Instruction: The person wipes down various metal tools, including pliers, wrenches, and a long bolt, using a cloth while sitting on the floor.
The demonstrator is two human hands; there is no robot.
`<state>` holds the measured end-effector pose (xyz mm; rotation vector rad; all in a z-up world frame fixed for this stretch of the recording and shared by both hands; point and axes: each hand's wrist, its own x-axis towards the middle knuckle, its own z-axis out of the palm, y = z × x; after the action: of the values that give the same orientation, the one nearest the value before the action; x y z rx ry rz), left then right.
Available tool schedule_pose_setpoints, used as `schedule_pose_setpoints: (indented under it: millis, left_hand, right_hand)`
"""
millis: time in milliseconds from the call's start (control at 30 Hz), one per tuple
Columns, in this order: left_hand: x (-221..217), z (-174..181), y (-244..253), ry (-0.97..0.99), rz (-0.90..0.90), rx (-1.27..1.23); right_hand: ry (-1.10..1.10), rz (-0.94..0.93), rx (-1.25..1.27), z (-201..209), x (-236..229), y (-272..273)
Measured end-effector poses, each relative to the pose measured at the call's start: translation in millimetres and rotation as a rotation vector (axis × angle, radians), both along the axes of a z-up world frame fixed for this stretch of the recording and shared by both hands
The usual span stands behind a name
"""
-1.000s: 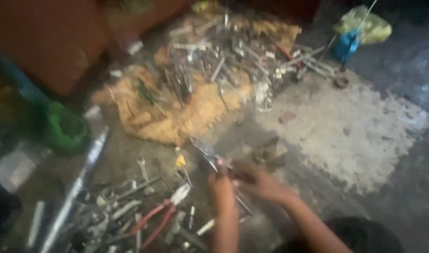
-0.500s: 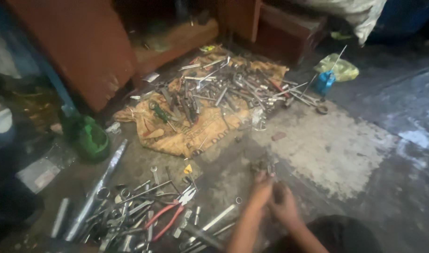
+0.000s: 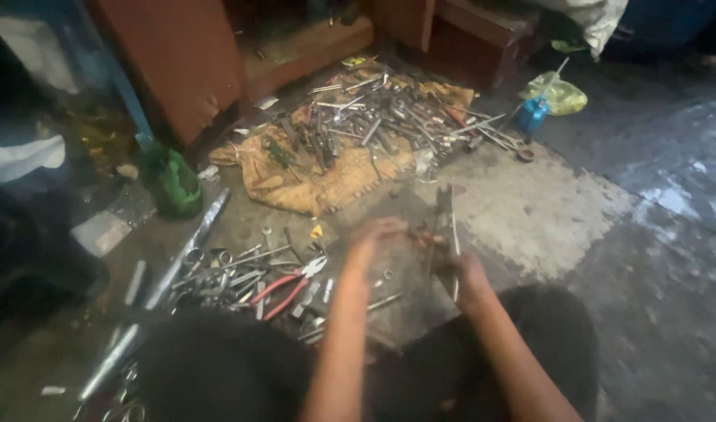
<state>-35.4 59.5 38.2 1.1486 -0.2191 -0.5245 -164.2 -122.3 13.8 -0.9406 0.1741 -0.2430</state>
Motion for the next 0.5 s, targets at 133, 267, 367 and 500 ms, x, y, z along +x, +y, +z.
schedule_pose_setpoints:
  millis: [133, 267, 367, 500]
  left_hand:
    - [-6.7, 40.7, 42.8, 0.055, 0.172, -0.119]
    - [-27.3, 73.8, 84.0, -0.039, 0.487, -0.135]
    - [-31.3, 89.3, 95.7, -0.006, 0.712, -0.328]
    - [-43.1, 99.4, 90.2, 0.1, 1.037, -0.375]
  right_hand:
    - [-0.256, -0.016, -0.048, 36.7, -14.0, 16.4]
    - [-0.312, -0.071, -0.002, 59.2, -20.9, 13.5]
    - [-0.236, -0.204, 0.052, 79.7, -30.9, 8.9]
    - [-0.404, -0.309, 0.057, 115.8, -52.3, 13.3]
